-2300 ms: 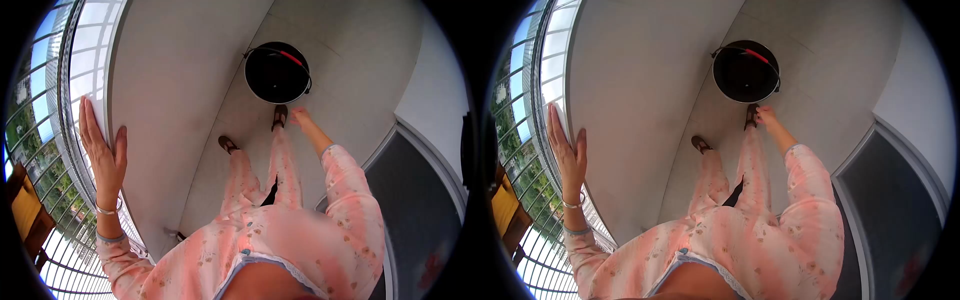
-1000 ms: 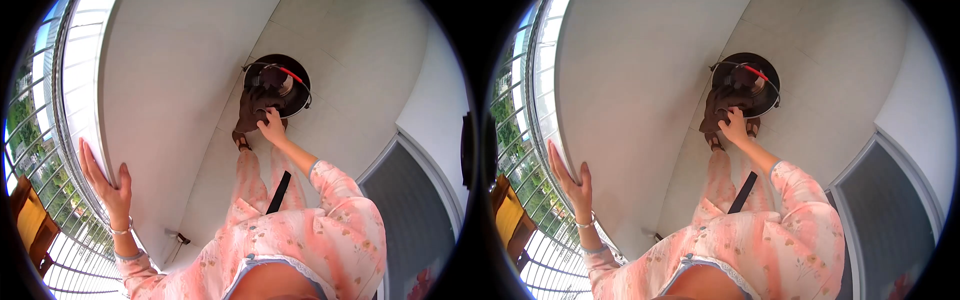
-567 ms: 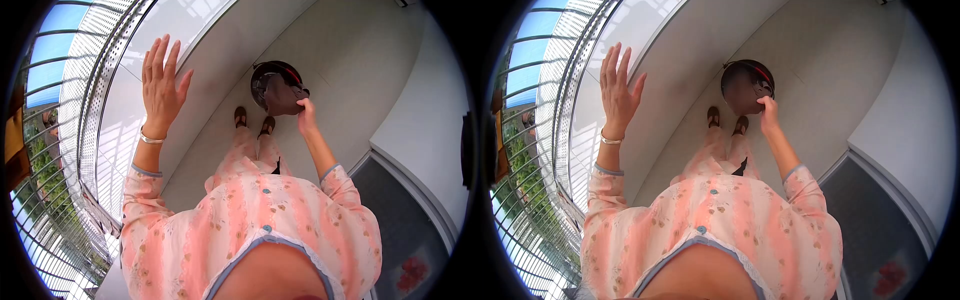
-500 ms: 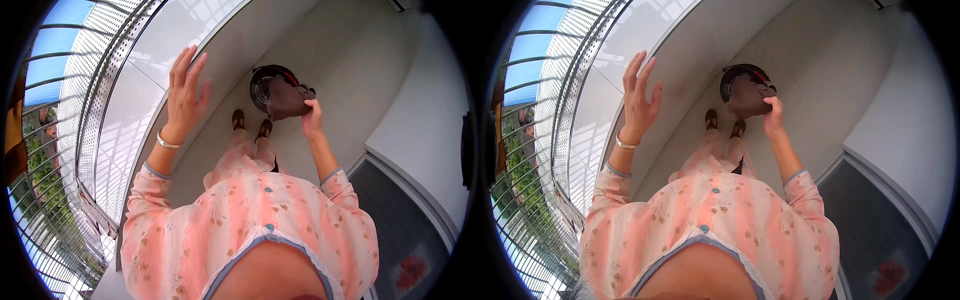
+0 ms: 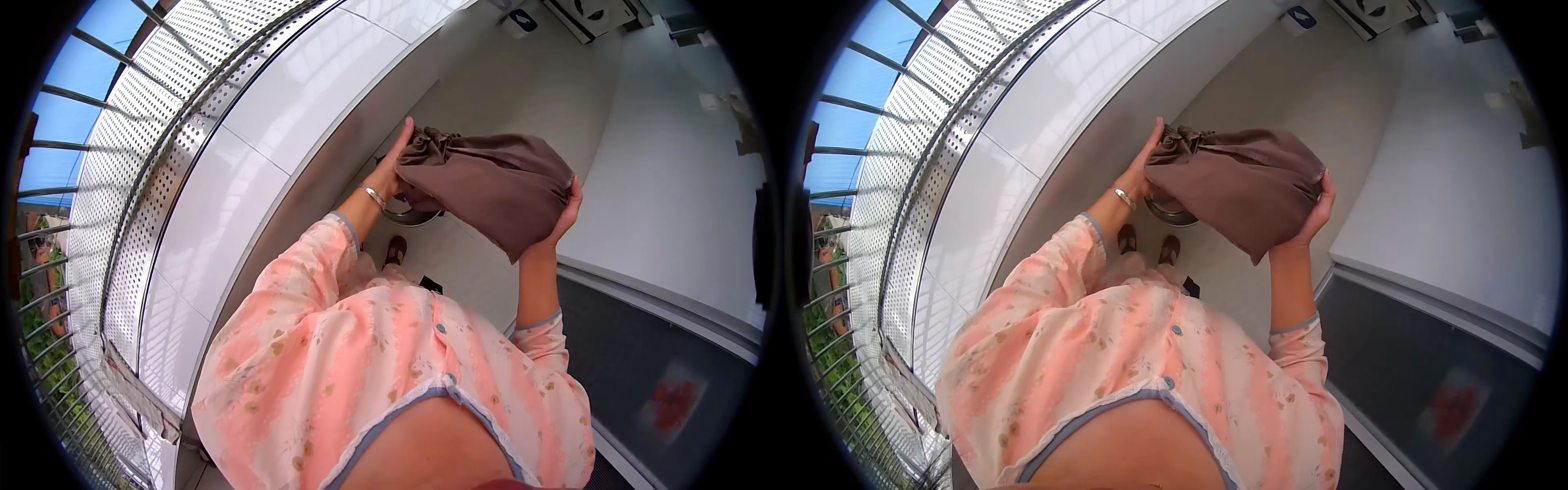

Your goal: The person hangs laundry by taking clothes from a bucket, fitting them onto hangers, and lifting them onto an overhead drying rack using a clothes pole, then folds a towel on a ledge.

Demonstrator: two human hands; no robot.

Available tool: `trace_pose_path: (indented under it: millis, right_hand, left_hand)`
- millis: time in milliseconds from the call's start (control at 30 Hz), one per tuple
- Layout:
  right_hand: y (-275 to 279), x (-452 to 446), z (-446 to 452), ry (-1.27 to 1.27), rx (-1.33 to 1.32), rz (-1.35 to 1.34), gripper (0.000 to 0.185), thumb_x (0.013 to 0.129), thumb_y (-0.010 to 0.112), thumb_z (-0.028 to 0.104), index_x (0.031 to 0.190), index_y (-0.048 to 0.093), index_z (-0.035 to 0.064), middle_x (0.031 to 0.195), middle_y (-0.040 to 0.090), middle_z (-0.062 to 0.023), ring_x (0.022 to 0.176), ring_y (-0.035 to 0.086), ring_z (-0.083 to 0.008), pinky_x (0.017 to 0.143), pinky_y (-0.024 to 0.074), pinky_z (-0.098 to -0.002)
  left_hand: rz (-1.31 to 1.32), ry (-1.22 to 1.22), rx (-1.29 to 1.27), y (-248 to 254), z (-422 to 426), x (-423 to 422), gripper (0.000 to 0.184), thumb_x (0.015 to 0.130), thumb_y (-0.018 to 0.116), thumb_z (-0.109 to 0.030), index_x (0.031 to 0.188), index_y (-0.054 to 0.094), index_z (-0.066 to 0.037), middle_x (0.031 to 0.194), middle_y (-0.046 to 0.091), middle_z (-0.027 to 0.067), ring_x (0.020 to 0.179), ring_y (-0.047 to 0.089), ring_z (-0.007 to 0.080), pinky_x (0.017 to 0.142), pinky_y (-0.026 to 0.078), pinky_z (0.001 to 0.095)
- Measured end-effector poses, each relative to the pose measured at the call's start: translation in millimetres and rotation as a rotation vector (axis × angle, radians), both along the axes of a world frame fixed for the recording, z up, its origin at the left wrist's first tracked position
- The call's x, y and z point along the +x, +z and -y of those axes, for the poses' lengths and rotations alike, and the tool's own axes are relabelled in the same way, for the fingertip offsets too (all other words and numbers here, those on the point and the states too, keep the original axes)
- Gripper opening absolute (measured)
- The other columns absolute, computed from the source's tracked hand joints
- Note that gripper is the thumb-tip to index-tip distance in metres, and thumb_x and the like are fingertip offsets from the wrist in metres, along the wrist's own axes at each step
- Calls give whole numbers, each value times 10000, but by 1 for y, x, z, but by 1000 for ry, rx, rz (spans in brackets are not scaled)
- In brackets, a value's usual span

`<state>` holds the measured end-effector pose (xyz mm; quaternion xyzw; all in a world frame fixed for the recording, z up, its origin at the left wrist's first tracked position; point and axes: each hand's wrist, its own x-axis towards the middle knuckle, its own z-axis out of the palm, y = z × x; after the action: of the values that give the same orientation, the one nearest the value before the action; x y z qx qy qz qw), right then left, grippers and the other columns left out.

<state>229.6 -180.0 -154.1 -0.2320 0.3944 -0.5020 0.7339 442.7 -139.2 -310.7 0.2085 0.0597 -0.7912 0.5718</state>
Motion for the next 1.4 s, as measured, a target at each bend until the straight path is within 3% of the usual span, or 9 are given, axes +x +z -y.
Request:
trace_pose_path:
  millis: [67,167,267,467,733,933,1067,1133,1400]
  right_hand:
    - [-26,-1,9,34,20,-60,505,886,495,453,1191,544,53,1189,577,-121,1084,560,-272,927,461,-401]
    - [-100,3,25,208,46,-96,372,887,544,397,986,614,45,954,647,-75,861,624,-199,782,501,-324]
    - [-184,16,31,289,-202,-529,349,909,578,341,845,654,7,784,654,-34,732,579,-116,691,483,-302]
    - [-214,-10,56,1065,-765,-1324,349,855,595,298,1101,642,55,1038,638,-218,1018,596,-362,893,459,-434]
    - [-66,-26,77,588,-916,-854,586,857,482,21,1425,355,97,1391,450,-111,1286,445,-231,1018,394,-380]
    - [-100,-1,76,850,-788,-850,523,859,483,35,1376,420,83,1357,468,-115,1275,450,-225,1013,402,-370]
    - [-79,-41,86,624,-838,-1130,467,890,529,122,1351,456,88,1335,479,-128,1224,491,-237,1000,413,-370]
    - [-35,-84,107,448,-817,-1264,427,914,541,191,1328,487,100,1314,492,-145,1189,516,-248,969,434,-361]
    - [205,-304,234,-579,-875,-1560,311,940,552,277,1153,587,53,1066,644,-104,998,607,-204,864,472,-317]
  left_hand:
    - [94,-55,-1,22,12,5,701,840,615,-573,1261,540,-18,1151,619,123,1032,604,224,932,460,350]
    - [1282,-64,-364,39,31,15,420,783,701,-137,1154,590,25,1021,658,70,942,614,159,826,491,270]
    - [1652,1,-709,59,42,-2,322,869,609,-112,1155,577,33,1018,667,167,915,644,220,802,499,318]
    - [2272,-73,-1100,88,33,-21,282,942,514,-260,1127,621,-77,1129,626,151,942,626,349,781,514,417]
    - [2213,-87,-1072,96,61,-11,207,919,558,-225,988,655,-56,850,587,153,846,612,361,720,496,422]
    - [1386,-80,-874,160,77,21,205,887,627,-173,943,650,23,784,589,146,707,581,315,661,460,315]
    - [1549,-136,-821,159,80,34,218,871,653,-205,937,675,2,802,592,142,738,595,320,681,477,332]
    - [2118,-47,-996,136,84,30,235,854,671,-250,940,701,-33,859,591,136,788,608,335,705,494,372]
    - [2159,-398,-938,93,92,-8,279,832,680,-263,1000,696,-41,1005,646,184,872,631,380,768,515,402]
